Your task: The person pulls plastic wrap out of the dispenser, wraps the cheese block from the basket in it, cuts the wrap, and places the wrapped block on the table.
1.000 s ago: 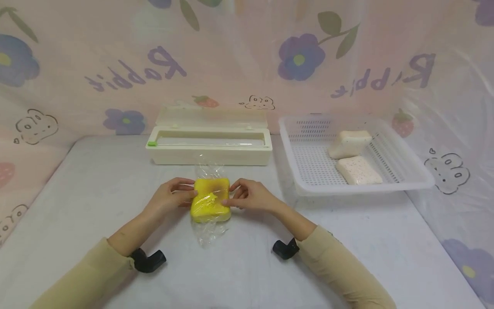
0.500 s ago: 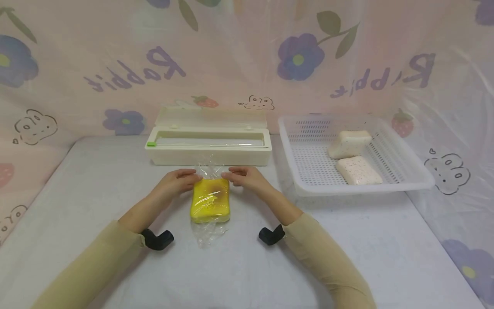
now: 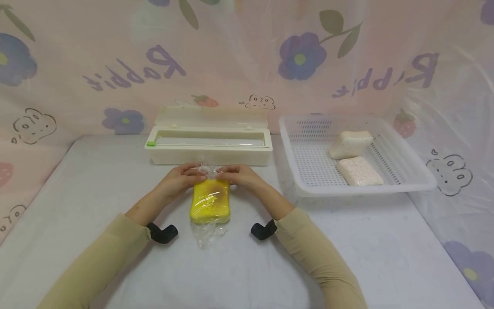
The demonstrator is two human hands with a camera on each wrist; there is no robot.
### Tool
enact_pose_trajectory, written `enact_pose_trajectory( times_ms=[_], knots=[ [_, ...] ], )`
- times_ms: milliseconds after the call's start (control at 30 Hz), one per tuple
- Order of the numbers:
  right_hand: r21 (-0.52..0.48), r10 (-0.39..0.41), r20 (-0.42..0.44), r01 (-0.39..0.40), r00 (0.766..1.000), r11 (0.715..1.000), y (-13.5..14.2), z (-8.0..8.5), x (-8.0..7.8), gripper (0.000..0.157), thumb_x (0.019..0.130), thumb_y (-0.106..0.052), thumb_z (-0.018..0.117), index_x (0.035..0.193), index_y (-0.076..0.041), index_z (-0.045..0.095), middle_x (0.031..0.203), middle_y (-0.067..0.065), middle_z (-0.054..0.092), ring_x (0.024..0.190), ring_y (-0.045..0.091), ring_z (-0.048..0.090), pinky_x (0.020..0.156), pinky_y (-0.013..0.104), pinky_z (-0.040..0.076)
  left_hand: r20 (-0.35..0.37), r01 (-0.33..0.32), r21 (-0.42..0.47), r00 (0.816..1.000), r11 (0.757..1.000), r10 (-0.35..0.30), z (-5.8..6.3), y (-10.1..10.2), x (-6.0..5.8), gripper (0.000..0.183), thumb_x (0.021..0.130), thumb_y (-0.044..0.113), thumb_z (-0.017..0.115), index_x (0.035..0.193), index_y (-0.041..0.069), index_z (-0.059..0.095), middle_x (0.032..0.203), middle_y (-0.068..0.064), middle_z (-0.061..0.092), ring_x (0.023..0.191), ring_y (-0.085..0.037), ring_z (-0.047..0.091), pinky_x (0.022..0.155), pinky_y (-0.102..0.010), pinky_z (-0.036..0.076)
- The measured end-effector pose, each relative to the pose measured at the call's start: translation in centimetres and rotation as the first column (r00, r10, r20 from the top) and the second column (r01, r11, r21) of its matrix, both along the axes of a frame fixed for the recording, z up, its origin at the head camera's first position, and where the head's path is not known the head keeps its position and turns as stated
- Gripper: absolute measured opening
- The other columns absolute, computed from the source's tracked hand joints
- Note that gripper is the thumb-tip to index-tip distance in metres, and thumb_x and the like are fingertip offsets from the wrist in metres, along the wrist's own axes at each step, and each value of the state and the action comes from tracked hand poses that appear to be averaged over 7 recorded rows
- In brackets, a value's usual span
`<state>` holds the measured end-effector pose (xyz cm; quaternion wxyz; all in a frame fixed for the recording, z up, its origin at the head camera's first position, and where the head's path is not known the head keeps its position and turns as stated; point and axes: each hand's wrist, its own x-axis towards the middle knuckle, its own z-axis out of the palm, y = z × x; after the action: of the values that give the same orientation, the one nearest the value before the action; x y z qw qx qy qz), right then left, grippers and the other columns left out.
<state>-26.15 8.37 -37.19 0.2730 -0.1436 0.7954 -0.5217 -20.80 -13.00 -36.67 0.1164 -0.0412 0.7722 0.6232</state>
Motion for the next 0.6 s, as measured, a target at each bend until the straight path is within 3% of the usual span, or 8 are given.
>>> enact_pose_trajectory(
  times_ms=[167, 300, 433, 600],
  knots=[
    [-0.063, -0.006, -0.022, 0.005, 1.000, 0.998, 0.0, -0.2, 0.2, 0.040, 0.087, -0.027, 0.066, 0.123, -0.008, 0.064, 0.127, 0.008, 0.063, 0.109, 0.018, 0.055, 0.092, 0.032, 0.044, -0.042, 0.003, 0.025, 0.999, 1.000, -0.002, 0.0, 0.0, 0.1, 0.057, 0.087, 0.007, 0.067, 0.139, 0.005, 0.045, 0.121, -0.018, 0.064, 0.106, -0.016, 0.061, 0.100, -0.034, 0.045],
    [-0.114, -0.035, -0.037, 0.030, 0.999, 0.993, -0.1, -0.2, 0.5, 0.032, 0.087, -0.022, 0.067, 0.114, -0.005, 0.066, 0.114, 0.005, 0.067, 0.102, 0.015, 0.056, 0.087, 0.029, 0.044, -0.069, 0.009, 0.010, 0.998, 1.000, -0.009, 0.1, 0.0, 0.3, 0.049, 0.087, 0.010, 0.068, 0.133, 0.003, 0.051, 0.125, -0.016, 0.061, 0.110, -0.019, 0.060, 0.097, -0.032, 0.046],
    [-0.185, -0.064, -0.040, 0.056, 0.997, 0.981, -0.1, -0.2, 0.8, 0.028, 0.087, -0.017, 0.068, 0.111, -0.003, 0.065, 0.102, -0.001, 0.068, 0.098, 0.011, 0.057, 0.089, 0.027, 0.044, -0.099, 0.006, 0.013, 0.995, 1.000, -0.004, 0.2, 0.1, 0.6, 0.044, 0.087, 0.013, 0.069, 0.127, 0.001, 0.055, 0.131, -0.014, 0.058, 0.116, -0.022, 0.059, 0.096, -0.029, 0.047],
    [-0.228, -0.083, -0.067, 0.066, 0.994, 0.971, 0.1, -0.1, 1.1, 0.030, 0.087, -0.017, 0.068, 0.114, -0.004, 0.064, 0.104, 0.001, 0.068, 0.099, 0.013, 0.060, 0.093, 0.031, 0.046, -0.193, -0.014, 0.024, 0.981, 1.000, 0.019, 0.2, 0.0, 0.9, 0.042, 0.089, 0.013, 0.068, 0.128, 0.004, 0.056, 0.121, -0.016, 0.065, 0.105, -0.015, 0.064, 0.089, -0.023, 0.050]
  ],
)
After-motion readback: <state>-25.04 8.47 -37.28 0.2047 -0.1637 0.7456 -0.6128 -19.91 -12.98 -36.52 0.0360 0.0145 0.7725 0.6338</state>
